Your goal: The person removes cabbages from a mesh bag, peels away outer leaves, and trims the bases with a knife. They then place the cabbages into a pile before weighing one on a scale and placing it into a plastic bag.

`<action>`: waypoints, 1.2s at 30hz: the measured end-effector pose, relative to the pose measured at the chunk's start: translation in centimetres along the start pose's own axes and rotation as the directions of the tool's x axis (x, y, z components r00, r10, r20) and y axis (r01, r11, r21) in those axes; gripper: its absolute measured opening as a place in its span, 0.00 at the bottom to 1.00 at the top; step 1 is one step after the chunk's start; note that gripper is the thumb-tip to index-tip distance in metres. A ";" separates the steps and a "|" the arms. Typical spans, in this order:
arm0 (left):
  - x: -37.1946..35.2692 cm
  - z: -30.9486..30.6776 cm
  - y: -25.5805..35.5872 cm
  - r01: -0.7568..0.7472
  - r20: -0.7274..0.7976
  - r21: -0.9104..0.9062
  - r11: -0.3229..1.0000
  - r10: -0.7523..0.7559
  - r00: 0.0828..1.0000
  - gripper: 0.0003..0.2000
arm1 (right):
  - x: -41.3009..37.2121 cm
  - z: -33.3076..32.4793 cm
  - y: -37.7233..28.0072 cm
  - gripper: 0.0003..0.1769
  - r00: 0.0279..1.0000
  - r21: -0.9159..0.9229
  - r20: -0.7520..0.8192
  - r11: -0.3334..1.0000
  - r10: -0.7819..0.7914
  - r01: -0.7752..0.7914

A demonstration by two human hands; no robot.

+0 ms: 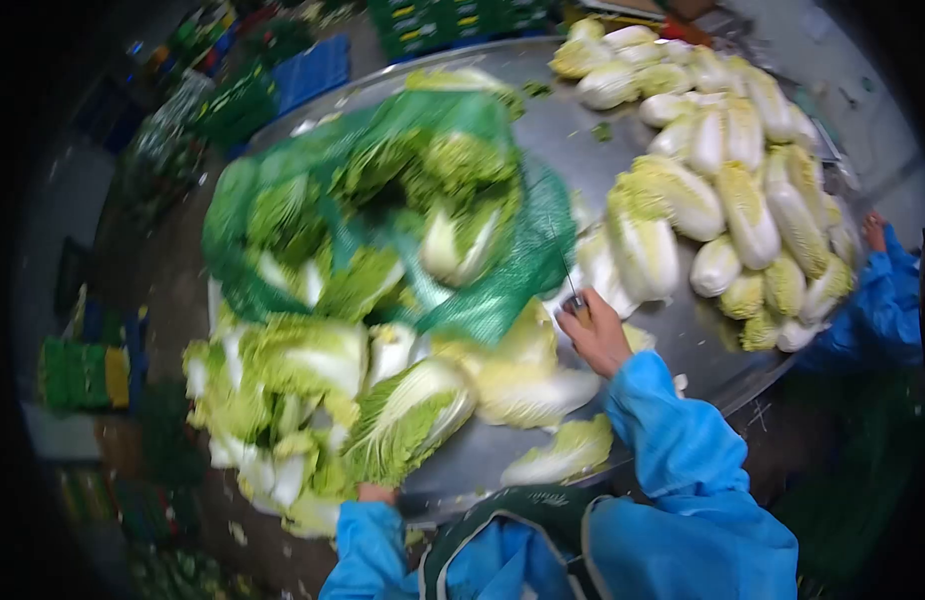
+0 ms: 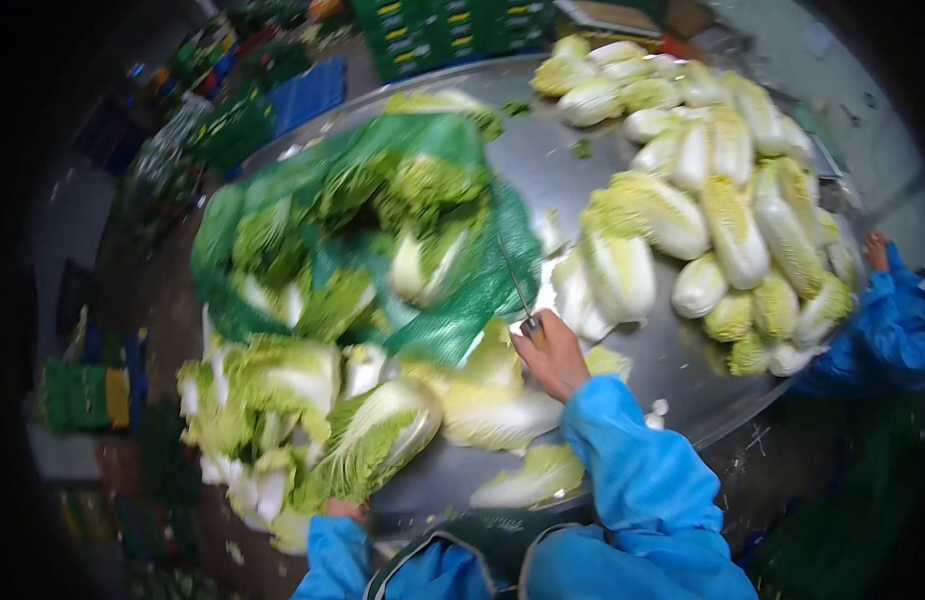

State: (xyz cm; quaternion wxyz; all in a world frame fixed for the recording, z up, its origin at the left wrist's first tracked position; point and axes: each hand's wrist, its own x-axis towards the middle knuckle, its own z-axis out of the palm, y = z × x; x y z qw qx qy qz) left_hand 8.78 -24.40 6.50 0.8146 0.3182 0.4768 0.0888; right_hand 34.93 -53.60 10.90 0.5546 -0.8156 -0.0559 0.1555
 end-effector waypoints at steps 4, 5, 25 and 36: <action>-1.2 -2.4 -1.5 0.094 -0.122 -0.027 0.995 -0.097 0.988 0.23 | -7.2 3.1 2.3 0.14 0.940 -0.112 0.329 0.992 0.087 -0.053; -1.6 -2.6 -0.9 0.087 -0.156 0.001 0.996 -0.086 0.984 0.23 | -8.4 3.9 3.0 0.13 0.920 -0.105 0.382 0.993 0.086 -0.050; 0.7 4.9 1.8 -0.598 0.737 0.675 -0.431 0.375 0.562 0.43 | -8.0 12.2 1.8 0.14 0.861 -0.356 0.495 0.931 0.116 0.079; 2.9 4.0 2.1 -0.630 0.755 0.656 -0.415 0.374 0.540 0.40 | -6.9 13.4 2.9 0.12 0.858 -0.355 0.511 0.922 0.052 0.156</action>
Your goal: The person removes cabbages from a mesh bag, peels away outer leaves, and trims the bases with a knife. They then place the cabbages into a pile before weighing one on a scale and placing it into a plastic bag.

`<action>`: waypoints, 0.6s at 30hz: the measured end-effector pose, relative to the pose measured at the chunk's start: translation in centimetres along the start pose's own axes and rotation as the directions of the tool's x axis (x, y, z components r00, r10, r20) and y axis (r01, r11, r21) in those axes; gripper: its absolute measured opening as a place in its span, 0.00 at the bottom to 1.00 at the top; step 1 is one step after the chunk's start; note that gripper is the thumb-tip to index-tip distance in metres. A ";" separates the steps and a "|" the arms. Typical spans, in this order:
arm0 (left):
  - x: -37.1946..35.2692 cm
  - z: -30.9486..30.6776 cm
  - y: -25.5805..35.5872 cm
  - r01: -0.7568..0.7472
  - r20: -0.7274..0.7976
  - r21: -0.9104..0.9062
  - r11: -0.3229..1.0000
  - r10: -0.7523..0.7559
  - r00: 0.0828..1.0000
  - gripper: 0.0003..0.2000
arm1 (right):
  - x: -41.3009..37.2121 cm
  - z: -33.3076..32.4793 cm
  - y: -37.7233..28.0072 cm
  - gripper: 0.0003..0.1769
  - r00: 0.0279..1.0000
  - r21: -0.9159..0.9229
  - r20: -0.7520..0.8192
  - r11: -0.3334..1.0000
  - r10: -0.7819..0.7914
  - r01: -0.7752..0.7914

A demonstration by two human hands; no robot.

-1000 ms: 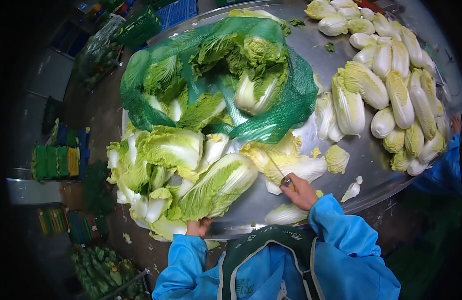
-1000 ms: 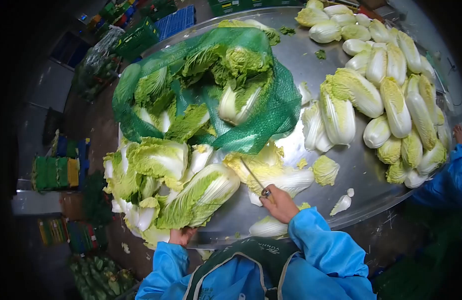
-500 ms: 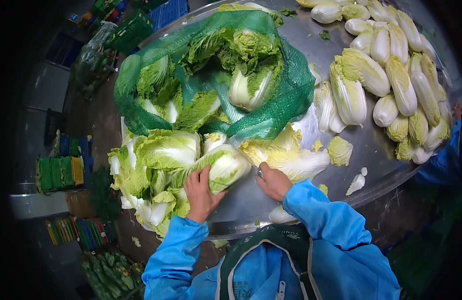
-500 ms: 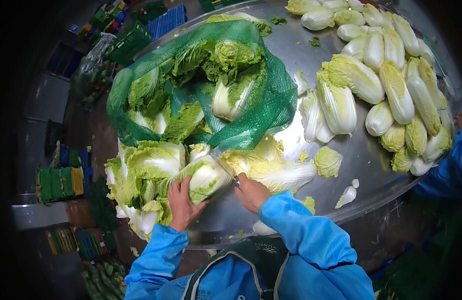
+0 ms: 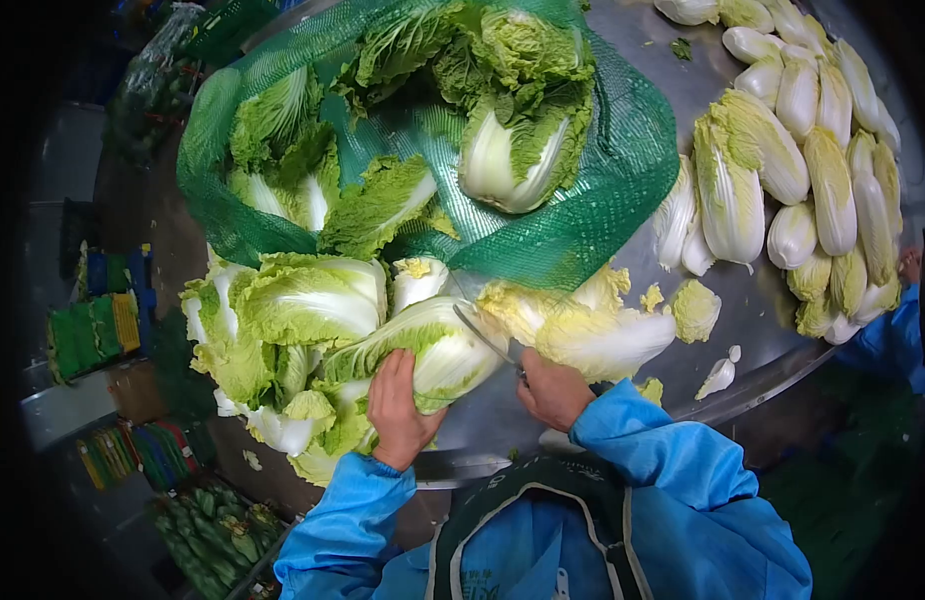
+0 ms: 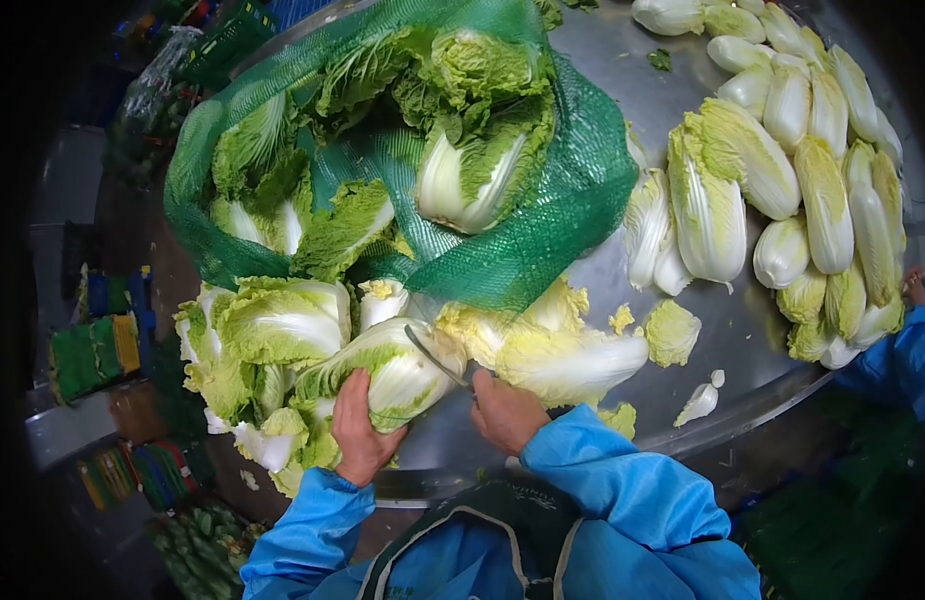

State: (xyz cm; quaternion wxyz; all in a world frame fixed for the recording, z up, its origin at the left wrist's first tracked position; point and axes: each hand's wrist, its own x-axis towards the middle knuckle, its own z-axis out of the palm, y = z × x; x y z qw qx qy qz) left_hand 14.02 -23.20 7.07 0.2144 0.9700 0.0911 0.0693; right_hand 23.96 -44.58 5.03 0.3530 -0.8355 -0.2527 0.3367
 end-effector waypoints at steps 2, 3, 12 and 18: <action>0.3 0.4 -0.5 -0.014 -0.012 -0.004 1.000 0.014 1.000 0.40 | 0.8 -0.2 0.1 0.11 0.999 -0.039 0.029 0.999 0.025 -0.024; 0.5 0.5 -0.8 -0.031 -0.020 -0.002 1.000 0.031 0.999 0.39 | 1.6 -0.2 0.3 0.11 0.999 -0.048 0.035 0.998 0.029 -0.027; -2.2 1.4 -4.5 -0.105 -0.217 -0.201 0.974 0.061 0.974 0.39 | 4.0 0.3 3.8 0.18 0.987 0.004 0.147 0.998 0.059 -0.061; -2.5 1.0 -4.4 -0.132 -0.204 -0.198 0.971 0.090 0.975 0.42 | -1.6 0.3 -3.0 0.14 0.998 0.060 0.033 0.997 0.055 -0.057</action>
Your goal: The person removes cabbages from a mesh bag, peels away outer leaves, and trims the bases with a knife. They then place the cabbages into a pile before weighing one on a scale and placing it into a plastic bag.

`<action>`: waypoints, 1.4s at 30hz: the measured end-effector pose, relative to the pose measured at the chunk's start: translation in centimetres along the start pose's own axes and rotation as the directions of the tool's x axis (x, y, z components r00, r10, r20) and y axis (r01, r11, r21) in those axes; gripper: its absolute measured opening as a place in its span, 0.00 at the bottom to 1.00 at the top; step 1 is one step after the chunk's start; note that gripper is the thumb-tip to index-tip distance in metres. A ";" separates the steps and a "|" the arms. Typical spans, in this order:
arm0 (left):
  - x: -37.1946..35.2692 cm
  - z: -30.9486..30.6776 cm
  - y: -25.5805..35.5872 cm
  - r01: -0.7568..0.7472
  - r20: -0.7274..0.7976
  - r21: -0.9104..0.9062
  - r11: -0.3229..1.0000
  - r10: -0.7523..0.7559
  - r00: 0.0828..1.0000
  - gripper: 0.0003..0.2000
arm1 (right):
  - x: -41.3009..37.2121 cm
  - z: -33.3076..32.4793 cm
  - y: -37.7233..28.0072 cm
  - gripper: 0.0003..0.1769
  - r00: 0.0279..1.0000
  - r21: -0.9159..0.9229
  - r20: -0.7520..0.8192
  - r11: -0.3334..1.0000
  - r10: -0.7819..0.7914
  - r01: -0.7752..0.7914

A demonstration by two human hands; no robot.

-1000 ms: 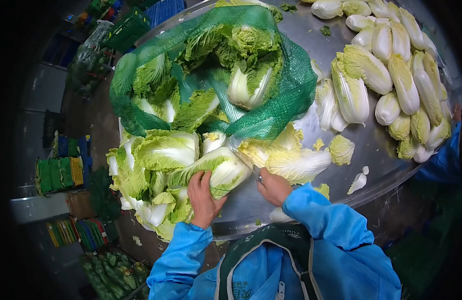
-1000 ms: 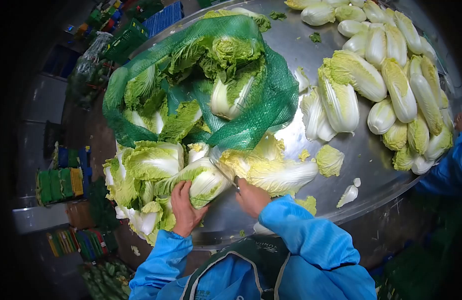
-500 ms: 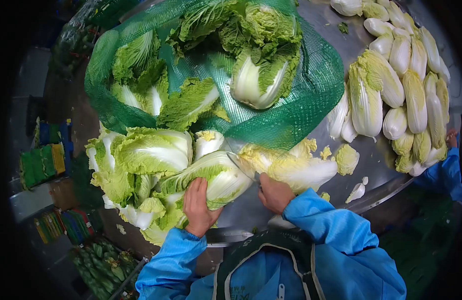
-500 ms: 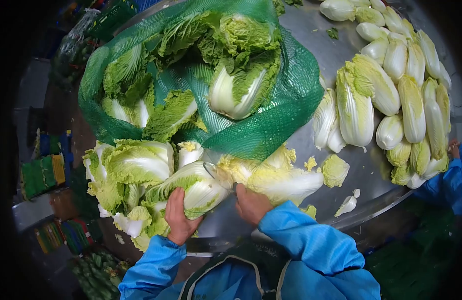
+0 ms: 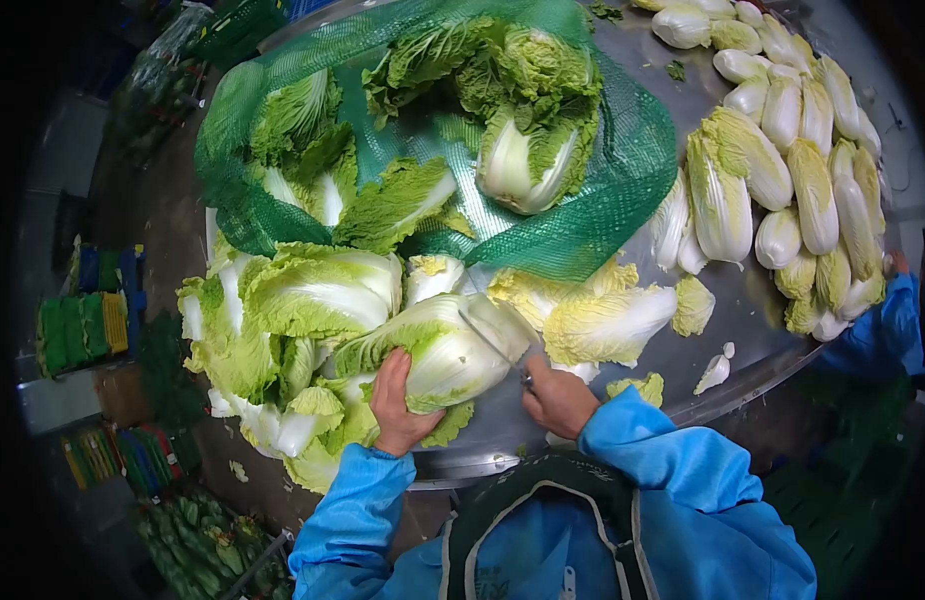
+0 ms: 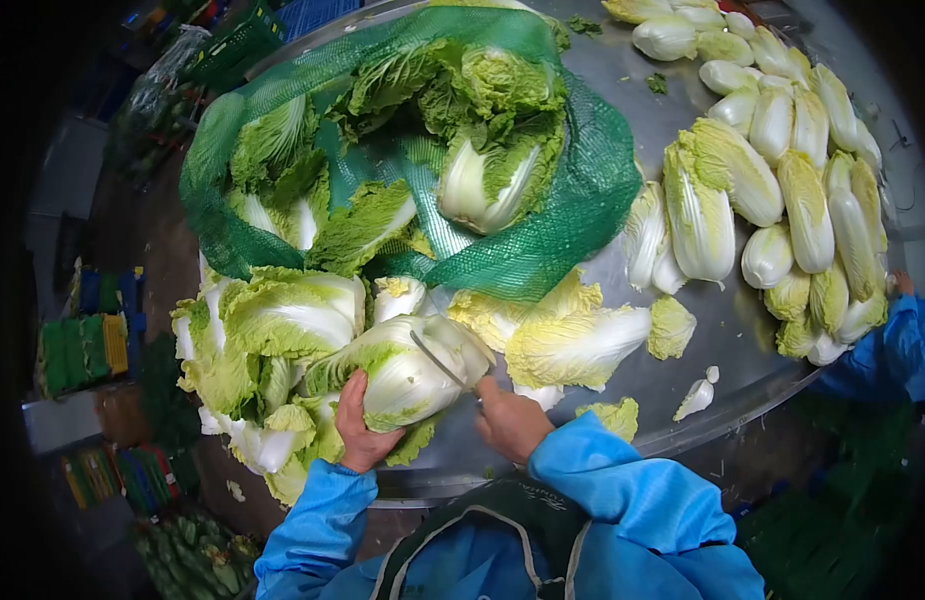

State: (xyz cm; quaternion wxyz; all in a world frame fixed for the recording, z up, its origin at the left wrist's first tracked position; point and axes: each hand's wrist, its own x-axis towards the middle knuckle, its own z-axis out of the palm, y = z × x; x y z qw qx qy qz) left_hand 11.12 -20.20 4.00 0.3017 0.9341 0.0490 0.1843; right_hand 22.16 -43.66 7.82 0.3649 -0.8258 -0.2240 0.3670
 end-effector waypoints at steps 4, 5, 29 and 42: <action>0.2 0.3 0.1 -0.017 -0.016 0.003 1.000 0.017 1.000 0.39 | 0.5 1.3 0.9 0.14 0.999 -0.026 -0.051 1.000 -0.009 0.008; 0.1 0.2 0.1 -0.019 -0.009 0.004 1.000 0.019 1.000 0.39 | 1.1 1.9 2.0 0.14 0.996 -0.006 -0.083 1.000 -0.016 0.016; -1.3 -5.1 6.7 0.371 0.123 -0.905 0.208 -0.708 0.696 0.29 | 7.7 -1.9 5.7 0.10 0.810 0.409 -0.585 0.877 0.038 0.254; -6.9 -5.5 5.3 0.259 0.558 -0.816 -0.517 -0.588 0.586 0.33 | -1.4 0.7 -4.4 0.35 0.978 0.750 0.131 0.629 0.161 -0.204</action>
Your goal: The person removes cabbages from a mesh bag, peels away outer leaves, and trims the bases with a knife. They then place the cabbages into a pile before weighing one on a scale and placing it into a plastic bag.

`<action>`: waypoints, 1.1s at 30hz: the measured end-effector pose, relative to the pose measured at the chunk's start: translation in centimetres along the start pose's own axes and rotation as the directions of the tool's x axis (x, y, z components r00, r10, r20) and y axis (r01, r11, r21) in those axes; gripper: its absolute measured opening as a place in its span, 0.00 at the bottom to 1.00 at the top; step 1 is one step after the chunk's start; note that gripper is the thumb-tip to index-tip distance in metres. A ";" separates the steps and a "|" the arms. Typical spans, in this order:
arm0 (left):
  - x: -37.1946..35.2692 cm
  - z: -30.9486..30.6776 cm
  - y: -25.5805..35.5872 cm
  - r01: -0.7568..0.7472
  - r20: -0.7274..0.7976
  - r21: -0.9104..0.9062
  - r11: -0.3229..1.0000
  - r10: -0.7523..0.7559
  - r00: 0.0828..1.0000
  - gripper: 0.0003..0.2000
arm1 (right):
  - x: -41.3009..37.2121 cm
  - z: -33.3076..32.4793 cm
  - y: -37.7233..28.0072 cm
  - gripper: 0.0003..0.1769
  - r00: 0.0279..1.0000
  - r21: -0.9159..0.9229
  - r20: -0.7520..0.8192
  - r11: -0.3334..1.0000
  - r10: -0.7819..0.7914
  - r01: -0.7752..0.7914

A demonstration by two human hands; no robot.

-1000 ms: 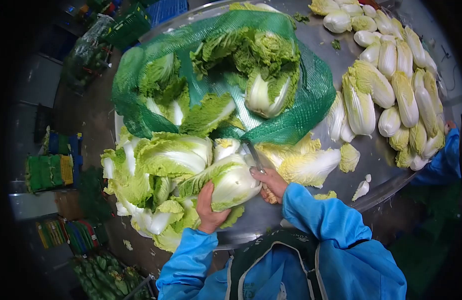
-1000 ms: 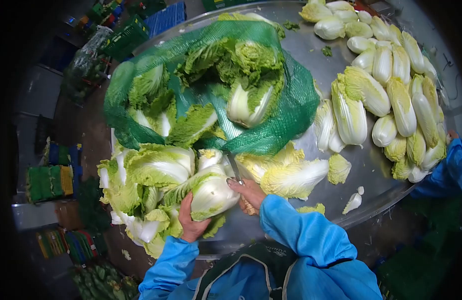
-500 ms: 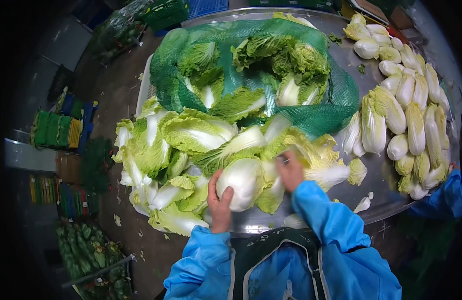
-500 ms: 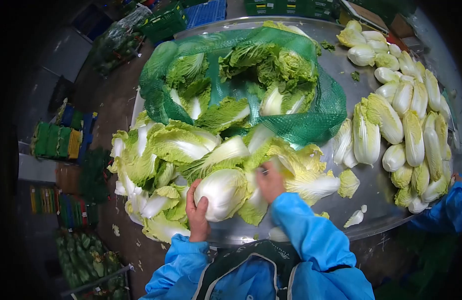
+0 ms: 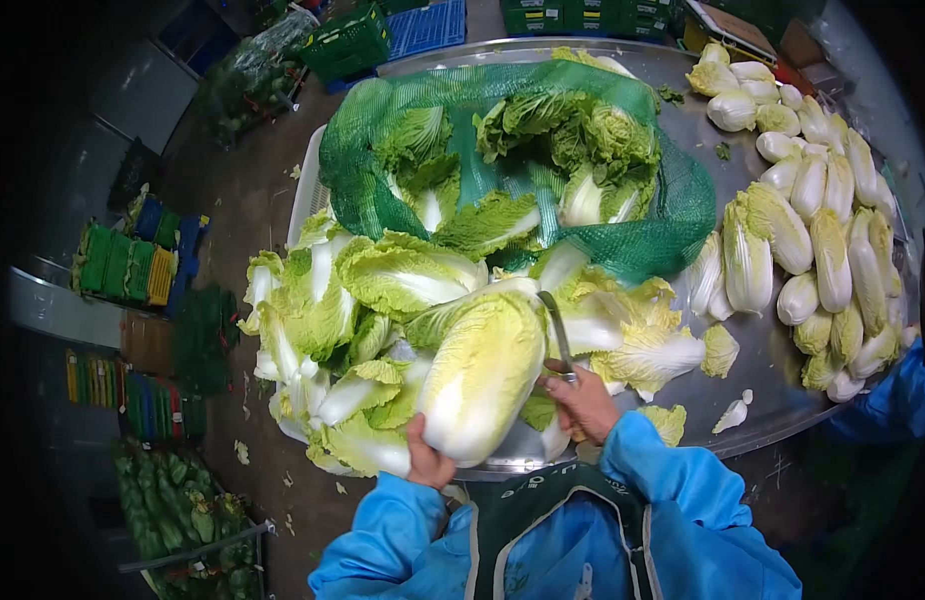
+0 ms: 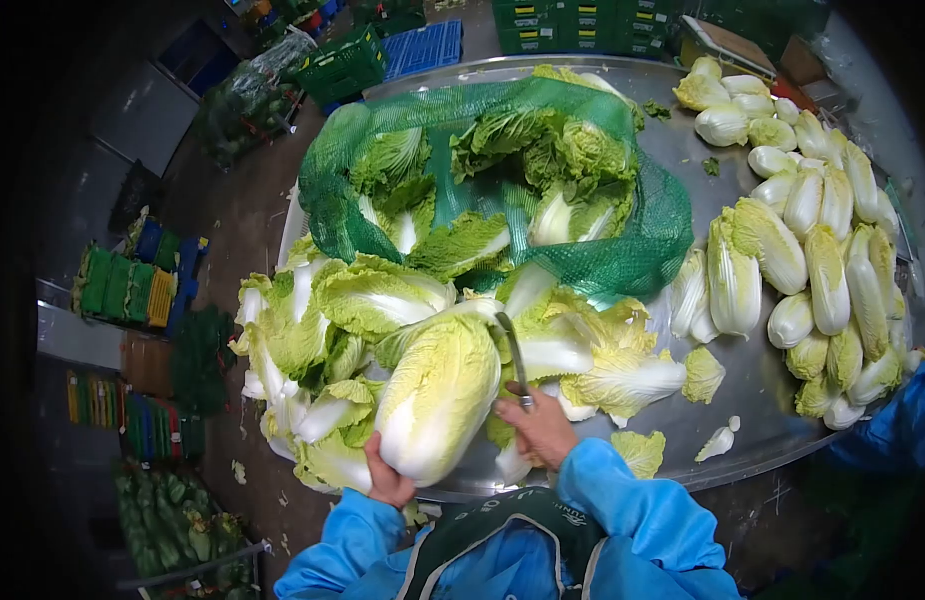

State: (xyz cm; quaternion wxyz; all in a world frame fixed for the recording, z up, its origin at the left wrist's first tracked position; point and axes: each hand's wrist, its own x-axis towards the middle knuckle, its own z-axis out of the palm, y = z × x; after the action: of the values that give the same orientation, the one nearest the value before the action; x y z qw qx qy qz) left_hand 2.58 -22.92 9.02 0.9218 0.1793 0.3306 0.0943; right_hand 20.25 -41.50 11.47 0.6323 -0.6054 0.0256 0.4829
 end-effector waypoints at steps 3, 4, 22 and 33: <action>0.1 3.7 -1.4 -0.096 0.189 0.077 0.992 0.080 0.979 0.34 | -0.6 2.5 -4.2 0.34 0.990 -0.112 -0.074 0.987 -0.121 0.113; 0.2 5.4 -0.9 -0.162 0.243 0.248 0.955 0.100 0.965 0.34 | -0.2 2.2 -4.9 0.34 0.987 -0.118 -0.081 0.984 -0.140 0.130; 3.4 9.7 -3.4 -0.252 0.028 0.266 0.931 0.253 0.967 0.32 | 0.2 0.8 -5.3 0.32 0.704 -0.652 -0.133 0.596 -0.698 0.468; 3.9 9.6 -5.0 -0.422 -0.037 0.374 0.826 0.468 0.883 0.37 | 1.9 1.0 -3.7 0.23 0.601 -0.828 0.008 0.332 -0.799 0.452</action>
State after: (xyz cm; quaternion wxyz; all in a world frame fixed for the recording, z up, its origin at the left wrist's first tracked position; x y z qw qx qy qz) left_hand 12.04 -28.97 11.66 0.8033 0.4088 0.3491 0.2566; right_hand 23.12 -38.88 13.34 0.4306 -0.8536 -0.2926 0.0169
